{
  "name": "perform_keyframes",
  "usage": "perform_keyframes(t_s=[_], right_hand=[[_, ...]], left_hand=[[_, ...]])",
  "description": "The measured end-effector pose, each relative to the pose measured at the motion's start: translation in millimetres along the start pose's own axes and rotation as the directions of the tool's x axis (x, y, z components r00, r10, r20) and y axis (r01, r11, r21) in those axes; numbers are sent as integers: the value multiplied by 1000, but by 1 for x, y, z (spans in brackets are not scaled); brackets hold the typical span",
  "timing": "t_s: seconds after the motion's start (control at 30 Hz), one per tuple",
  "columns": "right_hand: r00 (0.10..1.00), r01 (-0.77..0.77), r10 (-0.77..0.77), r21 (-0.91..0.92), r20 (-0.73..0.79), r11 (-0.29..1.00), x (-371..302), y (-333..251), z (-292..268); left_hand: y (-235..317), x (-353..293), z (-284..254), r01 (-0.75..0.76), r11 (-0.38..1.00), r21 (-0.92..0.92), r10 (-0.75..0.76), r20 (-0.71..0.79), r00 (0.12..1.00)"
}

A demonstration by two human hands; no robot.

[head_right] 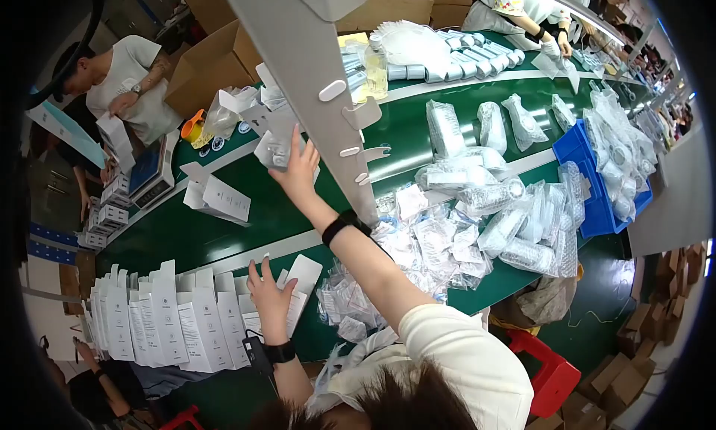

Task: The person repeatedly picks up a white box, inserts a bubble-wrapped device and a small component bag into it, and sets the box aside on the green assembly line.

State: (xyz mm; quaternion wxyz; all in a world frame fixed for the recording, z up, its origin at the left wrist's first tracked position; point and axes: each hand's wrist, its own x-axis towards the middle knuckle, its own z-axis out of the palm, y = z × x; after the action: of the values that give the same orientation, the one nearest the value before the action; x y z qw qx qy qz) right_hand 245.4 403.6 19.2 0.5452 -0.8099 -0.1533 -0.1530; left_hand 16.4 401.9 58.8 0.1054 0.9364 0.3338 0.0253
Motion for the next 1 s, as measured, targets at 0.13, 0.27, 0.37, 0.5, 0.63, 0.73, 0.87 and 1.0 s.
perform_keyframes(t_s=[0.13,0.27,0.37,0.5,0.63,0.73,0.87,1.0], right_hand=[[895,126,-323,523,306,843,-86,-36,-87],[883,411,-469,465,10,784,-59,35,-184],[919,380,-381,-37,-104,924,40,87,-197],[961,141,-277,-877,10,460,146,261,-174],[896,-35,289,-596,336,803,153,389,-186],[910,-2,221,-529,350,848,129,316,-168],[986,36,0,210,-168,977,111,159,-221],[923,-74,368,888,-111,454,22,-5,-269]], left_hand=[[-64,13,29,48,955,-293,77,401,913],[-66,24,13,126,925,-358,144,639,756],[-63,11,-2,82,921,-382,135,507,851],[-43,2,-21,-36,797,-604,239,260,936],[-12,13,-23,-228,664,-713,268,-58,962],[-3,6,-16,-232,670,-705,173,-156,973],[1,4,-9,-269,659,-702,169,-210,963],[19,-1,-3,-312,705,-637,246,-193,950]])
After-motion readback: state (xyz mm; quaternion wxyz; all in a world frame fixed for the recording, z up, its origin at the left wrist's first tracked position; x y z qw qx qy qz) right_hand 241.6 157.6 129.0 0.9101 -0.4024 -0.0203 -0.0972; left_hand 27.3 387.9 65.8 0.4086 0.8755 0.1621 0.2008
